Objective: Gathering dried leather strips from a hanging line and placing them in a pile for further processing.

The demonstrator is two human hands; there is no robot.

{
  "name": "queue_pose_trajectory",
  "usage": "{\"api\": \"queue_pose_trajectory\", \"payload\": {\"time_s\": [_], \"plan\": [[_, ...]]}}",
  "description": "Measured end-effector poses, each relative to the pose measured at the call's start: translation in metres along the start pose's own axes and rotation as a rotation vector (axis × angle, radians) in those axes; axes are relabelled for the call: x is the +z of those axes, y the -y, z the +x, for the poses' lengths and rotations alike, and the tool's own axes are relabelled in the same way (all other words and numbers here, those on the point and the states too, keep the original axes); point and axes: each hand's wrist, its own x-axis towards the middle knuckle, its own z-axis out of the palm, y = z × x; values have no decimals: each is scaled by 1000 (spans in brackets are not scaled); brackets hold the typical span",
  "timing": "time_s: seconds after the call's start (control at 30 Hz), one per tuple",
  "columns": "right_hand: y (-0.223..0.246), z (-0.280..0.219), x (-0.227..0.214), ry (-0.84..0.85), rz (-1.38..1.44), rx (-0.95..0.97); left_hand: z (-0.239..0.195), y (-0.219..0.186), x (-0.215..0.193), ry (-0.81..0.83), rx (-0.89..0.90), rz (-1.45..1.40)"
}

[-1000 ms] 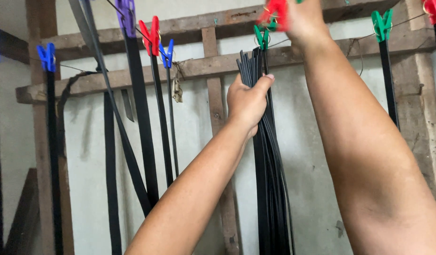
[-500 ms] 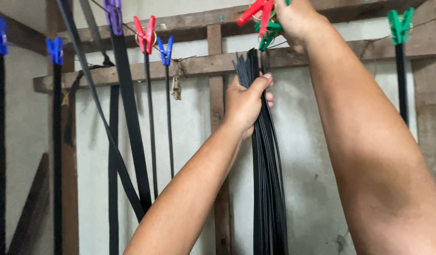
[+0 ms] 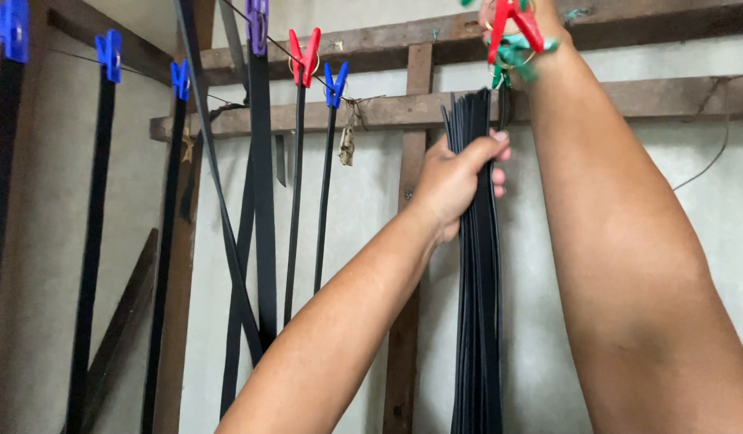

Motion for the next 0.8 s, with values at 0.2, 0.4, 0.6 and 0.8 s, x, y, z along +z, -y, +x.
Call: {"api": "queue_pose_trajectory", "payload": {"time_s": [0.2,0.4,0.6,0.8], "plan": [[27,-56,18,57,10,-400,-53,-13,19,-7,-6,254],[16,-31,4,-125,-251,-721,-100,-38,28,4,-29,270],[13,-70,7,-263,-12,-731,-126,-71,22,-35,-42,318],[-4,-84,-1,-337,99,-1136,-156,-88,-1,-130,-62,302]]}}
